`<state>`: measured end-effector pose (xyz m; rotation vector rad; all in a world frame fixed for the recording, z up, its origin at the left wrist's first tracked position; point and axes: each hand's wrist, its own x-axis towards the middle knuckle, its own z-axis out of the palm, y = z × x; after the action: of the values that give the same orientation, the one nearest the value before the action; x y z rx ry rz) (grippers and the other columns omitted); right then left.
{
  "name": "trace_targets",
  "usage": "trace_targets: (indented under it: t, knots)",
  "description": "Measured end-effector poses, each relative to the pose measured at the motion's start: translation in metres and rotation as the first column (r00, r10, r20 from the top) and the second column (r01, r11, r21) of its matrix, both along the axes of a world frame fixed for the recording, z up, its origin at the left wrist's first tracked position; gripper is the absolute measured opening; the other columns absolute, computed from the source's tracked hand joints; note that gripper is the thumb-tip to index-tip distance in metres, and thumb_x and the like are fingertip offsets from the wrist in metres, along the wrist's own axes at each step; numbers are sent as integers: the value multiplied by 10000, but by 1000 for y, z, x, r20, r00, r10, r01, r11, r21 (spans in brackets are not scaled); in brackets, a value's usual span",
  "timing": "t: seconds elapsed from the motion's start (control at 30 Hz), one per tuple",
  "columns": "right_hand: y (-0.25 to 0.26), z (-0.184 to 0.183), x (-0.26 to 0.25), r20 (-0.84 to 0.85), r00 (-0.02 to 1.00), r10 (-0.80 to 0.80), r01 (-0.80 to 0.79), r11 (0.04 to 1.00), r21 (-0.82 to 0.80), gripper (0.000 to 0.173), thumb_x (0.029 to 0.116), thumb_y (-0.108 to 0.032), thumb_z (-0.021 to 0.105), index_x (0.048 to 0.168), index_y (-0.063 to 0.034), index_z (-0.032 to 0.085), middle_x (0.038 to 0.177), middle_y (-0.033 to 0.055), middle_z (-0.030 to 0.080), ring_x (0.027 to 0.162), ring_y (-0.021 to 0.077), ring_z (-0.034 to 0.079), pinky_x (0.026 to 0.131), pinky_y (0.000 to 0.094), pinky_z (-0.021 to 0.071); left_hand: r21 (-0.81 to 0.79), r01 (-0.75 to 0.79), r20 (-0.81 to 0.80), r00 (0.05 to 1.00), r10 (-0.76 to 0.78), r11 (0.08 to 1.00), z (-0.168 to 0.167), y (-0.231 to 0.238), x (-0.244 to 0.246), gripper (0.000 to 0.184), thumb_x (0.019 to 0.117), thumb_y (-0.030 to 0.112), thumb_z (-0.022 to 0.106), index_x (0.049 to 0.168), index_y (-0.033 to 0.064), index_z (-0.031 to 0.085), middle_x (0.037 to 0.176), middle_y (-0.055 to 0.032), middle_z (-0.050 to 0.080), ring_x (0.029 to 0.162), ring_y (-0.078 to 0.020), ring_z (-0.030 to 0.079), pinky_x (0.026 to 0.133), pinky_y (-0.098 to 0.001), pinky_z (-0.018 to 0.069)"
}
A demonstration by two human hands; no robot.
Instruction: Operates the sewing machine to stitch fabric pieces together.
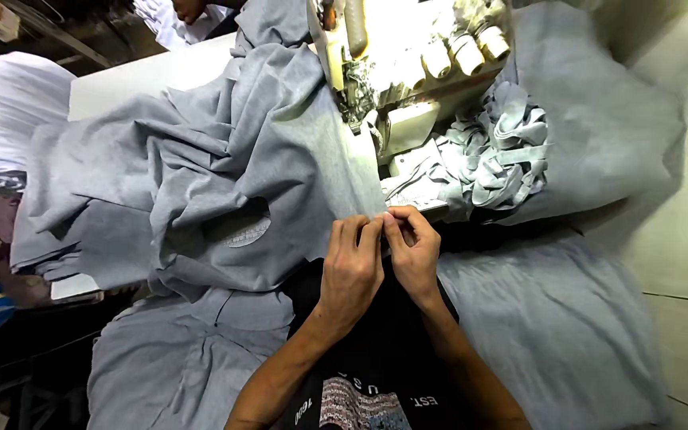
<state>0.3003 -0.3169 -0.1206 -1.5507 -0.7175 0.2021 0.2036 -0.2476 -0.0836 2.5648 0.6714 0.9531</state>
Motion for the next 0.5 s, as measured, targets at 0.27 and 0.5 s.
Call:
trace_targets:
  t: [0.27, 0.5]
  knots:
    - [11, 11, 12, -15, 999, 29, -29, 1000, -12, 119, 1011, -76, 595, 1057, -38, 698, 953, 22, 691, 844, 54, 670, 759, 212, 580, 40, 6, 56, 998, -9, 999, 8, 13, 20, 204, 950, 86, 675, 1127, 52, 769, 1013, -111, 677, 944, -221, 642, 797, -281, 546]
    - [15, 13, 20, 4, 999, 34, -34, 999, -28, 140, 1020, -86, 582, 1074, -43, 703, 1000, 25, 698, 904, 59, 679, 791, 218, 581, -14, 58, 85, 995, -57, 998, 8, 18, 26, 202, 954, 81, 676, 1132, 45, 765, 1029, -117, 680, 937, -210, 648, 801, -283, 556]
